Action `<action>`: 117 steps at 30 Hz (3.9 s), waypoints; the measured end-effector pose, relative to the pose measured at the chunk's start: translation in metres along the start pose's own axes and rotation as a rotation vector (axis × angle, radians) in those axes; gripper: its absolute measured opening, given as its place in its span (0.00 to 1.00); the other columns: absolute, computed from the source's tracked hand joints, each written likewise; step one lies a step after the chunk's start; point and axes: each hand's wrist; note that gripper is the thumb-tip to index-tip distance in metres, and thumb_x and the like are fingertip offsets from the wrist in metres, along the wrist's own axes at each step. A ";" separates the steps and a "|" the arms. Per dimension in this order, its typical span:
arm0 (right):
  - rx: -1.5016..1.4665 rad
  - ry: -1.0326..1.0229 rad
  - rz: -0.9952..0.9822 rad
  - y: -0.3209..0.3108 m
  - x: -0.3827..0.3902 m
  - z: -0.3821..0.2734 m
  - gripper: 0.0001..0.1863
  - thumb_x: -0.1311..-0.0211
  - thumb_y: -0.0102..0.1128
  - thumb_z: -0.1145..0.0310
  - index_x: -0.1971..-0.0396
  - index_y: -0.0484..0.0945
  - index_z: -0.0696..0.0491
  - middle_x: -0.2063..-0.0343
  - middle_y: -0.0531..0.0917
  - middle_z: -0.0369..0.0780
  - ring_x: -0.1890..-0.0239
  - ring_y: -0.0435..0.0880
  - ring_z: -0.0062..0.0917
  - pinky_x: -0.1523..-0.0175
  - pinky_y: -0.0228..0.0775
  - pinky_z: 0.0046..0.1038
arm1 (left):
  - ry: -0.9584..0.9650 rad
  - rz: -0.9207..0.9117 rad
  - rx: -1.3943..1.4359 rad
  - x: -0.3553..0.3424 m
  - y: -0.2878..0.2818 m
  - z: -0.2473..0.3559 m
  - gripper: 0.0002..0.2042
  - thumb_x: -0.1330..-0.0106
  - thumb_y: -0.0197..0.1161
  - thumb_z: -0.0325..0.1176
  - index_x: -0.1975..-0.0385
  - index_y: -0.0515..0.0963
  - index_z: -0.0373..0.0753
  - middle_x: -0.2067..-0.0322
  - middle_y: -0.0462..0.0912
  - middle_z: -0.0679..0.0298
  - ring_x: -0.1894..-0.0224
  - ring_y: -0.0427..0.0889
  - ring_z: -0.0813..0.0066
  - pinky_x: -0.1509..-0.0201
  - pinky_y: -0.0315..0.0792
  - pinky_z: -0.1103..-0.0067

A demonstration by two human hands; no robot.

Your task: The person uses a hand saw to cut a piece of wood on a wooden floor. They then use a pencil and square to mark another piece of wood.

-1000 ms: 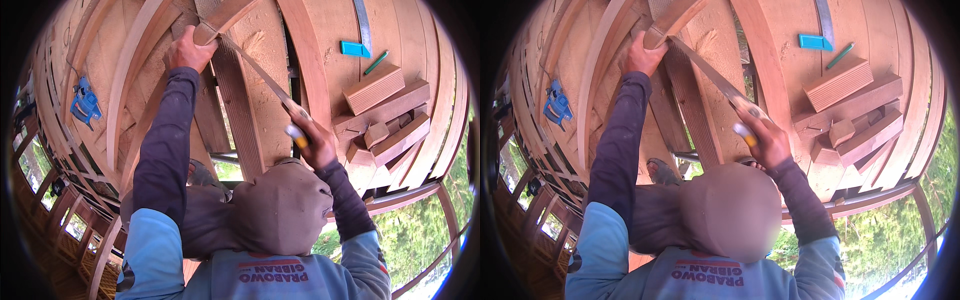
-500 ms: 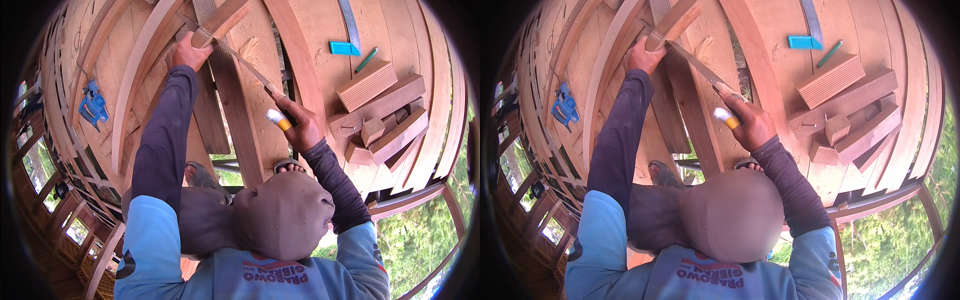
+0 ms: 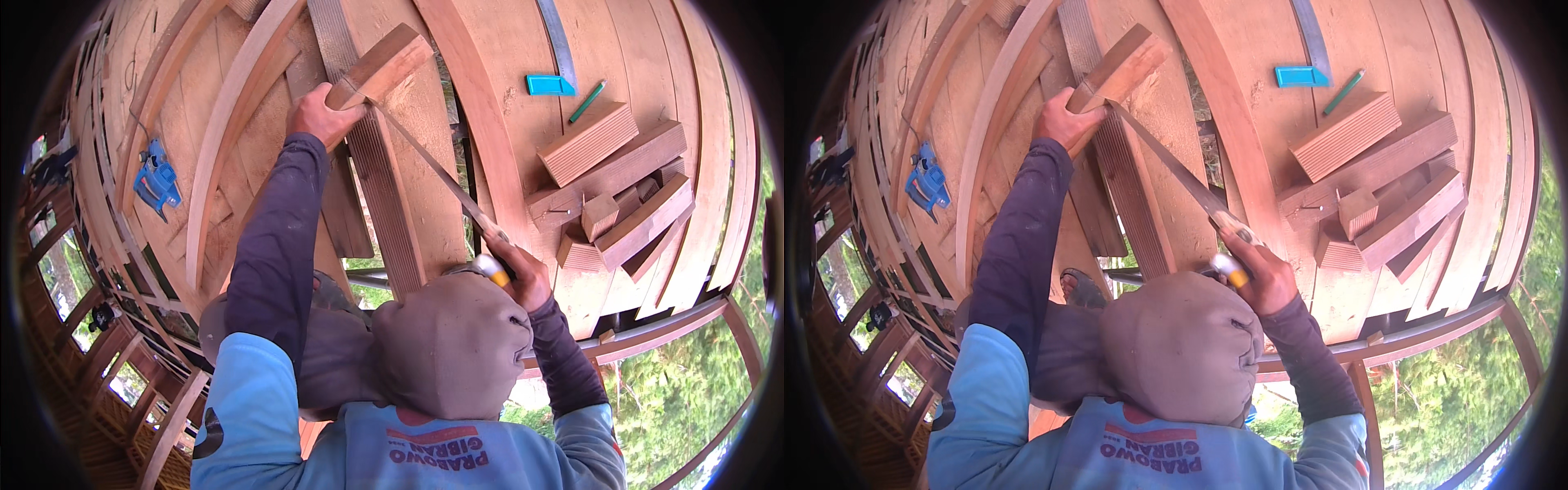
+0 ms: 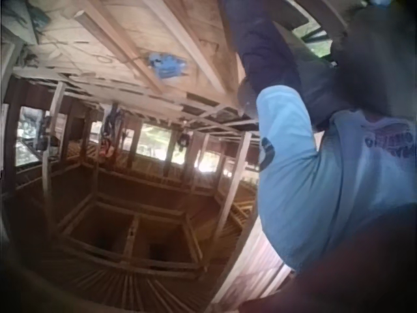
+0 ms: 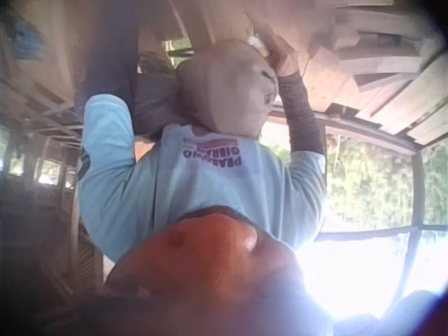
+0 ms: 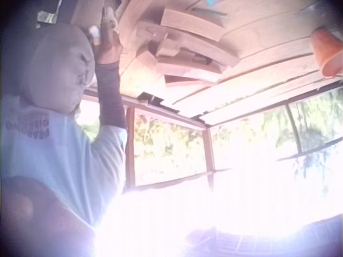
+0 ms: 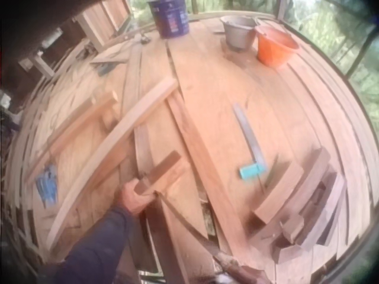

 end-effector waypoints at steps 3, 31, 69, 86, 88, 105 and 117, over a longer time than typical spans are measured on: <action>0.039 0.025 -0.011 -0.013 0.010 -0.003 0.33 0.46 0.76 0.71 0.37 0.81 0.45 0.69 0.86 0.45 0.66 0.88 0.43 0.61 0.81 0.39 | -0.025 -0.016 -0.055 0.004 -0.002 -0.003 0.27 0.51 0.79 0.55 0.61 0.83 0.40 0.62 0.89 0.52 0.58 0.90 0.54 0.51 0.81 0.64; -0.152 -0.005 -0.021 0.004 -0.042 -0.067 0.23 0.34 0.64 0.77 0.39 0.78 0.63 0.48 0.86 0.53 0.47 0.89 0.39 0.44 0.80 0.35 | 0.013 -0.016 0.011 -0.017 -0.021 -0.021 0.28 0.55 0.77 0.55 0.68 0.81 0.34 0.66 0.87 0.42 0.58 0.87 0.41 0.49 0.79 0.58; -0.010 -0.081 0.040 0.052 -0.136 -0.027 0.27 0.38 0.70 0.68 0.37 0.79 0.44 0.63 0.88 0.49 0.65 0.88 0.47 0.59 0.80 0.42 | 0.044 -0.090 0.036 -0.038 -0.014 -0.019 0.28 0.52 0.79 0.55 0.63 0.84 0.35 0.63 0.88 0.43 0.58 0.89 0.46 0.51 0.81 0.62; 0.063 0.058 -0.048 0.016 -0.038 -0.012 0.27 0.40 0.75 0.66 0.39 0.82 0.43 0.64 0.88 0.48 0.65 0.89 0.43 0.61 0.81 0.43 | 0.069 -0.091 0.126 -0.035 -0.028 -0.025 0.33 0.51 0.81 0.56 0.59 0.84 0.28 0.63 0.89 0.44 0.58 0.90 0.54 0.52 0.79 0.66; 0.081 -0.023 0.050 -0.001 -0.021 -0.015 0.26 0.41 0.77 0.64 0.42 0.84 0.44 0.65 0.88 0.47 0.65 0.90 0.41 0.62 0.81 0.41 | 0.072 -0.093 0.042 -0.038 -0.028 -0.025 0.33 0.51 0.81 0.56 0.58 0.84 0.29 0.62 0.89 0.45 0.57 0.90 0.55 0.52 0.79 0.66; 0.058 0.015 0.104 0.022 -0.066 -0.012 0.24 0.40 0.76 0.61 0.43 0.84 0.45 0.64 0.90 0.46 0.65 0.91 0.42 0.59 0.83 0.37 | 0.105 -0.119 0.009 -0.060 -0.019 -0.049 0.31 0.50 0.81 0.52 0.58 0.84 0.29 0.63 0.89 0.46 0.59 0.90 0.56 0.51 0.79 0.68; 0.049 0.035 -0.001 0.024 -0.045 -0.037 0.25 0.39 0.76 0.66 0.41 0.82 0.48 0.64 0.89 0.46 0.63 0.91 0.41 0.59 0.82 0.36 | 0.105 -0.286 0.057 -0.039 -0.011 -0.043 0.46 0.54 0.79 0.66 0.52 0.83 0.23 0.56 0.87 0.37 0.50 0.88 0.48 0.43 0.79 0.64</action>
Point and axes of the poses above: each hand's wrist, its own x-axis away from the middle knuckle, its own y-axis out of the palm, z = x × y
